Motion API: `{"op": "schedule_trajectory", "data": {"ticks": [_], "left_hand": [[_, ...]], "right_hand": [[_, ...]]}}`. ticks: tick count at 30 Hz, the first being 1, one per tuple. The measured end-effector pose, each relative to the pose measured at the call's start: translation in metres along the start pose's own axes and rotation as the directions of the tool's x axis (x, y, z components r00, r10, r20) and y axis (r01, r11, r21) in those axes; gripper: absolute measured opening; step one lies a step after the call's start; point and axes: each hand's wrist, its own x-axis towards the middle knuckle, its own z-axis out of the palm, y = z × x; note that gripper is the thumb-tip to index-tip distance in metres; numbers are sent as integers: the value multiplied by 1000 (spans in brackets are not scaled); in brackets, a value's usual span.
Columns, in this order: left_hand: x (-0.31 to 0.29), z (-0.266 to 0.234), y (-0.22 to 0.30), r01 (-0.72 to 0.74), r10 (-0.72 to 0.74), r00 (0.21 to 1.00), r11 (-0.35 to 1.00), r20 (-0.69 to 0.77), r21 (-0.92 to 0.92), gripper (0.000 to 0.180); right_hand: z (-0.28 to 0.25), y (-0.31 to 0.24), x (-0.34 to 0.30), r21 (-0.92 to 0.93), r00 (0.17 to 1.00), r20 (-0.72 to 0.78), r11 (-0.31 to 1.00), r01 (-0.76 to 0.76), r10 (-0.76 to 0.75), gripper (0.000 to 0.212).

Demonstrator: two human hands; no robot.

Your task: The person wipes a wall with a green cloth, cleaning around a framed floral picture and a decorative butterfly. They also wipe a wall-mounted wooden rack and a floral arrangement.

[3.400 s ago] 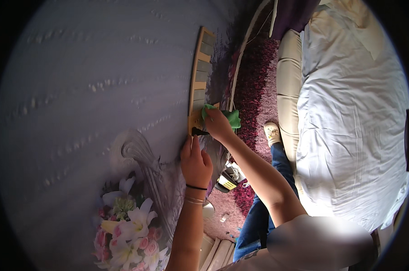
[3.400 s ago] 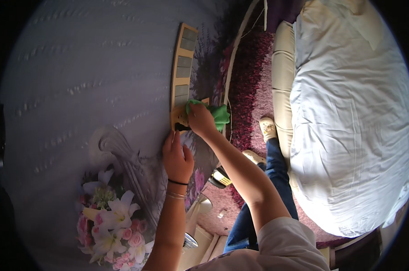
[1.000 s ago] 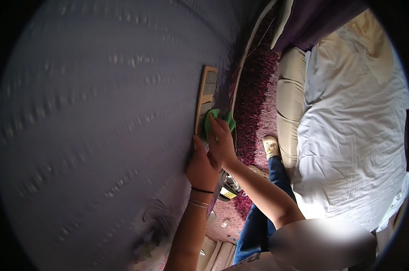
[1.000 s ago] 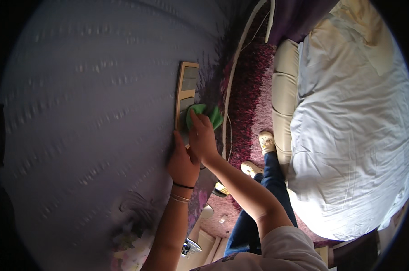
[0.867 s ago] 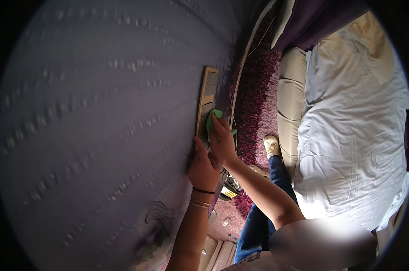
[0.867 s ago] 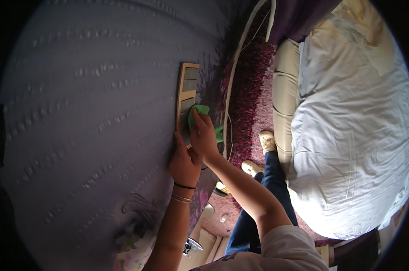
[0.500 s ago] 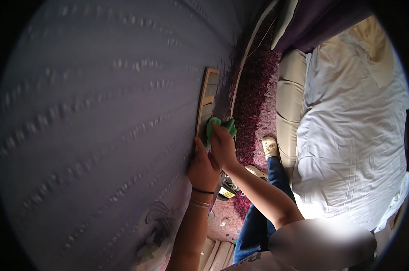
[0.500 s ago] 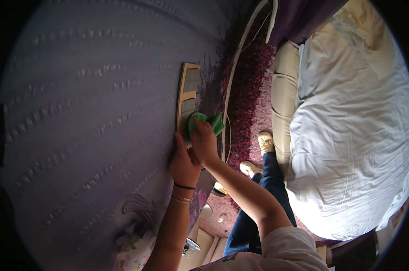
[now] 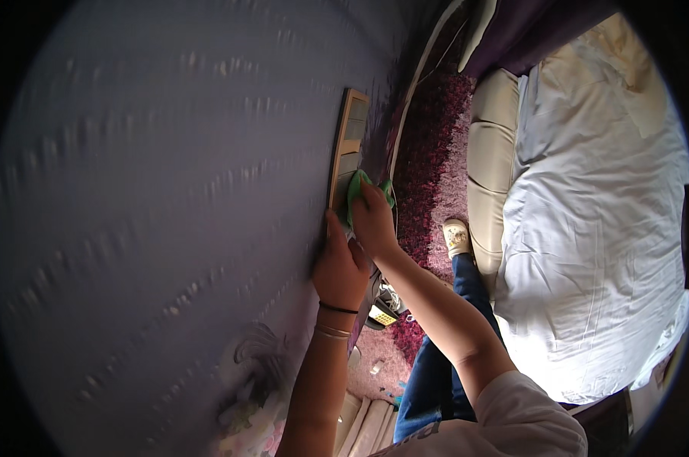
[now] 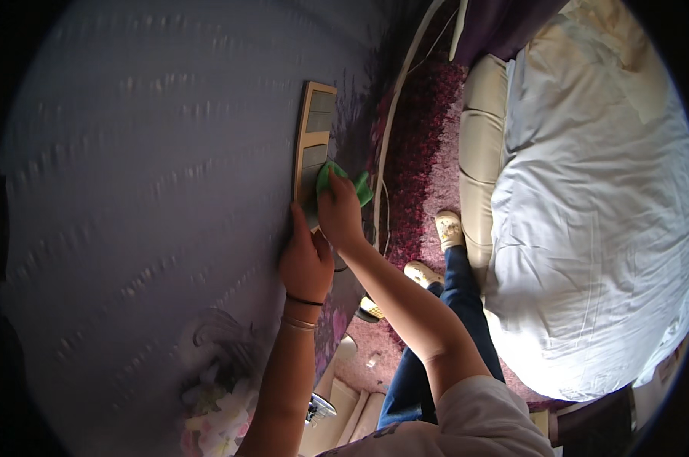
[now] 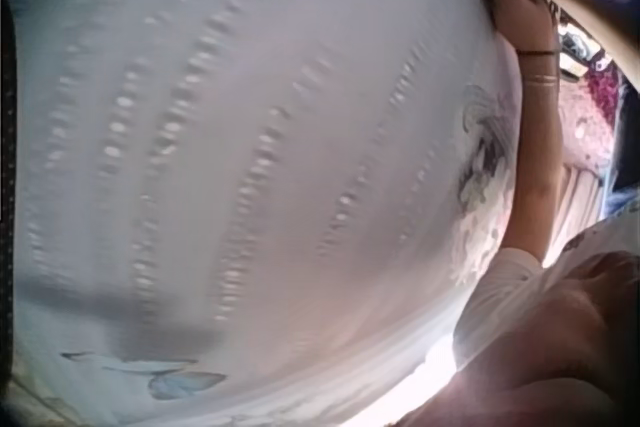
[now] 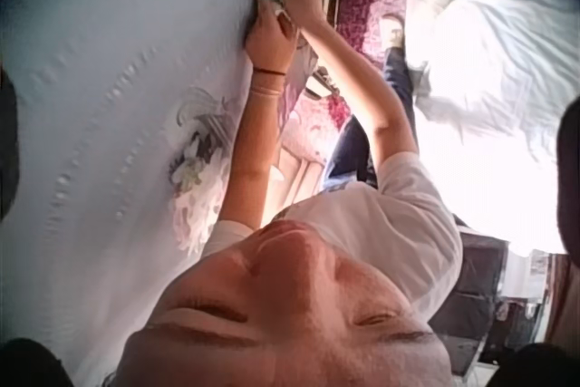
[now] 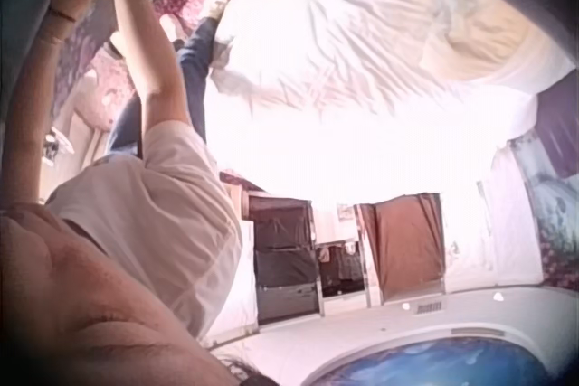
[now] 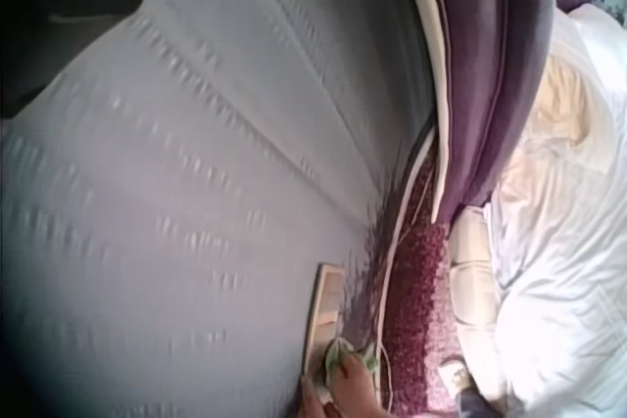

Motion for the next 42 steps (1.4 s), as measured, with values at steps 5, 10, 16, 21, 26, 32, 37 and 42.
{"op": "schedule_trajectory", "data": {"ticks": [5, 10, 16, 21, 26, 32, 37, 42], "left_hand": [[-1, 4, -4, -47, 47, 997, 999, -55, -10, 60], [-1, -3, -2, -35, 35, 999, 999, -26, -17, 59], [1, -6, 3, 7, -7, 1000, 999, 2, 41, 58], [4, -5, 8, 27, -29, 999, 992, 13, 123, 56], [7, -6, 9, 3, -1, 1000, 995, -16, 96, 56], [10, -9, 11, 1, 0, 1000, 993, -8, 115, 57], [10, -7, 15, 36, -38, 999, 992, 19, 121, 57], [11, -6, 17, 17, -19, 1000, 974, 5, 228, 54]], "right_hand": [[1, 12, -22, -29, 994, 69, 997, -77, 79, 42], [4, 16, -12, -69, 992, -38, 991, 118, -121, 37], [-3, -14, 38, 396, 990, 10, 909, -134, 142, 38], [3, -26, 40, -56, 943, -177, 959, 276, -282, 39], [-4, -63, 10, -70, 907, -78, 910, 409, -414, 42], [-4, -51, 25, -101, 955, -124, 961, 257, -268, 43], [-2, -52, 16, -211, 866, -80, 858, 468, -493, 43], [-13, -77, 46, -344, 760, -62, 729, 592, -647, 51]]}}
